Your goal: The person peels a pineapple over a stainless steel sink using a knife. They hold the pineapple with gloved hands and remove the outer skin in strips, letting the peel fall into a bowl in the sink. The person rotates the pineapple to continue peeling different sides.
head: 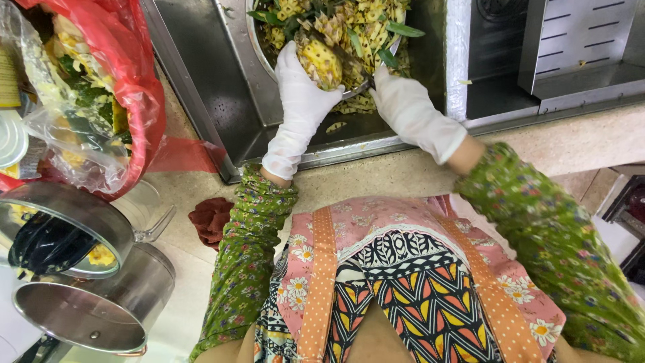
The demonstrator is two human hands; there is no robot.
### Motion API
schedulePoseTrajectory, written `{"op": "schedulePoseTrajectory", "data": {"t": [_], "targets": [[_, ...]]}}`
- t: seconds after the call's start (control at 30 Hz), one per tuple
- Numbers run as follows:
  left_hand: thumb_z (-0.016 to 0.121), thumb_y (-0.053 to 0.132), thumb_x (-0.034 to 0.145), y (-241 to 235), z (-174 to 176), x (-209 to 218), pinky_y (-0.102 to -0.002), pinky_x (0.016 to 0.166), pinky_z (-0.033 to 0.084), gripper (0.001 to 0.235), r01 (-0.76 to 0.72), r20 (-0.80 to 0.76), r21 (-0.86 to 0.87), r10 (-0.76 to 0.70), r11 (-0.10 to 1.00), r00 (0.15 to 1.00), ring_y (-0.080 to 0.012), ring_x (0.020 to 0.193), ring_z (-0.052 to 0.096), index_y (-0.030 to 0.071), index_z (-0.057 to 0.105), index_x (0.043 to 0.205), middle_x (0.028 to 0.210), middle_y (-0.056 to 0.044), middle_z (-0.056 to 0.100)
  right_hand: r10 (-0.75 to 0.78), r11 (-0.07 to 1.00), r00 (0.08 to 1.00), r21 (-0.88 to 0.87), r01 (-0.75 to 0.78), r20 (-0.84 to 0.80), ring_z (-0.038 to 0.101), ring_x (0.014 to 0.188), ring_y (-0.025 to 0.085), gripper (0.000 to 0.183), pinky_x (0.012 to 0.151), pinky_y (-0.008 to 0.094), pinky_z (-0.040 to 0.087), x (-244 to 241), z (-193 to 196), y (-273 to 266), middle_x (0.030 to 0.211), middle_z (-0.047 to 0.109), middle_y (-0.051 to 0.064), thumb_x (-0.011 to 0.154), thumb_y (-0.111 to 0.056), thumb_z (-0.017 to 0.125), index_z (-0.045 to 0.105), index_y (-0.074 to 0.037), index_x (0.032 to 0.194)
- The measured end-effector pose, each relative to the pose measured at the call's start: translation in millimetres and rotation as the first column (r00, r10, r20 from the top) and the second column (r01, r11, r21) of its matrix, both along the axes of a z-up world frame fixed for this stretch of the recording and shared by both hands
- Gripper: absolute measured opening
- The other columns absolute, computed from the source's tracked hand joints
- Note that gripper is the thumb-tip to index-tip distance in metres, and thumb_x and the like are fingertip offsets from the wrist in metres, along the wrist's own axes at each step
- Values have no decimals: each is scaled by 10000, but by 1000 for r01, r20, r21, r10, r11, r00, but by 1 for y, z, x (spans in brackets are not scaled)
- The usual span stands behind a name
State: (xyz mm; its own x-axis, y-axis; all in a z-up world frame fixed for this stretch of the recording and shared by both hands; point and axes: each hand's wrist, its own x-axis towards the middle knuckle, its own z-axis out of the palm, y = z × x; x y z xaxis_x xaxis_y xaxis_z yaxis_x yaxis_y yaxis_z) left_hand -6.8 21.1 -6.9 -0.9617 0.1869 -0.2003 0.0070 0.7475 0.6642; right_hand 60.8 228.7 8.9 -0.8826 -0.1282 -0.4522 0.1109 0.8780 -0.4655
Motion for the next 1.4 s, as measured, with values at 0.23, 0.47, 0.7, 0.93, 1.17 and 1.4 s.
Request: {"op": "schedulePoseTrajectory", "data": {"t": [0.23, 0.47, 0.7, 0.93, 1.17, 1.4], "targets": [[1010, 249, 569, -3, 3, 1, -452, 1181, 373, 1169, 13, 2, 4, -13, 1000, 1000, -406, 1343, 420, -32, 307, 1459, 1435, -244, 410, -12, 1000, 997, 14, 11, 74, 706, 731, 435, 302, 647, 497, 572, -13, -9, -7, 818, 696, 246, 1051, -253, 593, 541, 40, 1099], [1018, 248, 581, -6, 2, -1, -445, 1176, 386, 1191, 26, 0, 28, -26, 999, 1000, -401, 1350, 424, -36, 290, 1479, 1452, -252, 396, -60, 997, 968, -23, 68, 245, 697, 803, 459, 407, 720, 506, 575, -30, -35, -2, 837, 688, 281, 1070, -282, 576, 513, 82, 1242], [1006, 322, 646, -16, 1, 2, -403, 1129, 490, 1159, -498, 252, 193, 448, 846, 858, -308, 1319, 553, -21, 306, 1503, 1439, -233, 462, -74, 988, 961, -108, 106, 266, 681, 888, 462, 437, 798, 488, 563, -52, -83, -5, 937, 674, 299, 1053, -335, 598, 531, 73, 1193], [1011, 302, 593, -12, 21, 4, -448, 1128, 464, 1206, -9, 1, -21, 9, 1000, 1000, -388, 1309, 511, -7, 298, 1515, 1440, -270, 425, 11, 999, 993, 29, -15, 121, 699, 728, 420, 351, 633, 484, 563, -27, 32, 5, 806, 695, 248, 1068, -289, 572, 527, 42, 1175], [1038, 295, 482, 8, 29, -15, -441, 1147, 411, 1307, 21, -30, -10, -22, 1000, 999, -400, 1310, 460, -78, 258, 1462, 1393, -260, 437, 108, 990, 974, 115, -86, -197, 661, 569, 326, 242, 473, 428, 503, 46, 85, 10, 688, 614, 146, 1016, -253, 625, 521, -40, 963], [1041, 318, 485, 12, 20, -5, -430, 1170, 409, 1271, -32, 56, -8, 32, 999, 998, -378, 1310, 480, -82, 299, 1437, 1359, -235, 481, 84, 993, 985, 94, -71, -150, 676, 583, 326, 135, 480, 429, 511, 39, 70, 7, 704, 640, 146, 986, -140, 627, 528, -51, 962]]}}
